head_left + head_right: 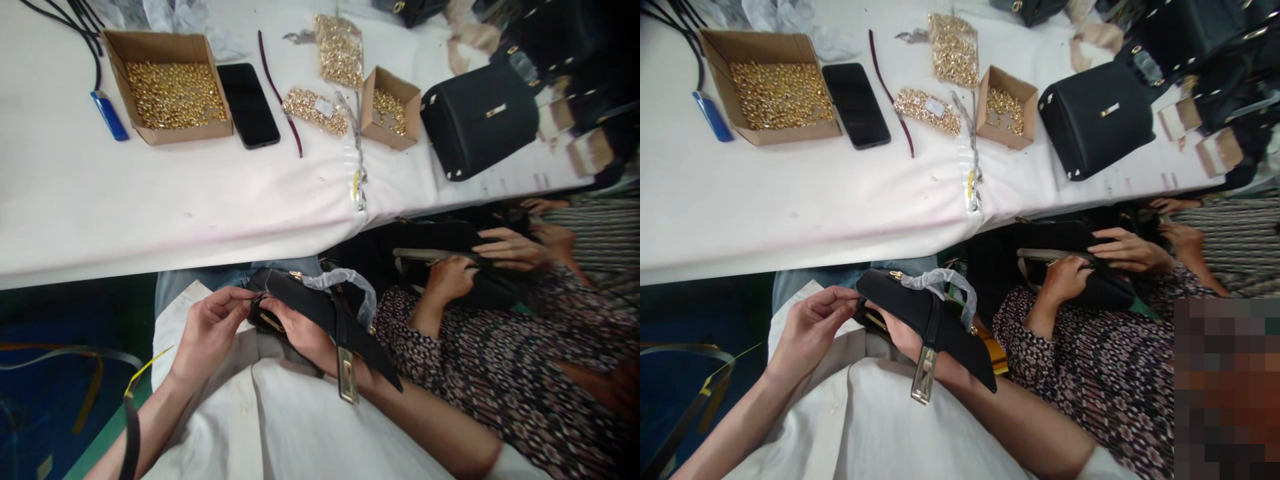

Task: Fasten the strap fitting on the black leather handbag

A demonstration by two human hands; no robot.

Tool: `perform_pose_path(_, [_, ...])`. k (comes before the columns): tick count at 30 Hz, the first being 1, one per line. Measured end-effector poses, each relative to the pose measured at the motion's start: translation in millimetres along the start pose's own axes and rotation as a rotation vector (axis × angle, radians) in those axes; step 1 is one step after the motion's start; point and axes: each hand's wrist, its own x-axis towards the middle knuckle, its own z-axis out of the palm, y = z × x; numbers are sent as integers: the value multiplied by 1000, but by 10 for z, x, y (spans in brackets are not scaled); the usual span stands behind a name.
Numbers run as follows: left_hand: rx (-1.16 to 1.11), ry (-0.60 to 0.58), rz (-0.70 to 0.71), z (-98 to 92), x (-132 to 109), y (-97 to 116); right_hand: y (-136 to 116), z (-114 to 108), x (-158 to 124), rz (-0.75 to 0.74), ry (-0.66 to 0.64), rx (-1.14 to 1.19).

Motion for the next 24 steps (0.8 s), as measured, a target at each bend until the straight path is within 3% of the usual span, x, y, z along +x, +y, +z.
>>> perform_pose_path(3, [74, 2, 24, 10, -19, 33, -68, -23, 87, -8, -41, -11])
perform_pose_path(9, [116, -26, 16, -11, -64, 15, -92, -52, 258, 246, -21, 283])
perform_pose_path(15, [200, -16, 44, -31, -71, -13, -105, -117, 364, 407, -107, 359])
perform_pose_path(19, [229, -19, 56, -22, -57, -2, -110, -121, 389, 388, -114, 394])
perform_pose_path(24, [145, 30, -5, 69, -65, 61, -182, -63, 348, 362, -27, 365])
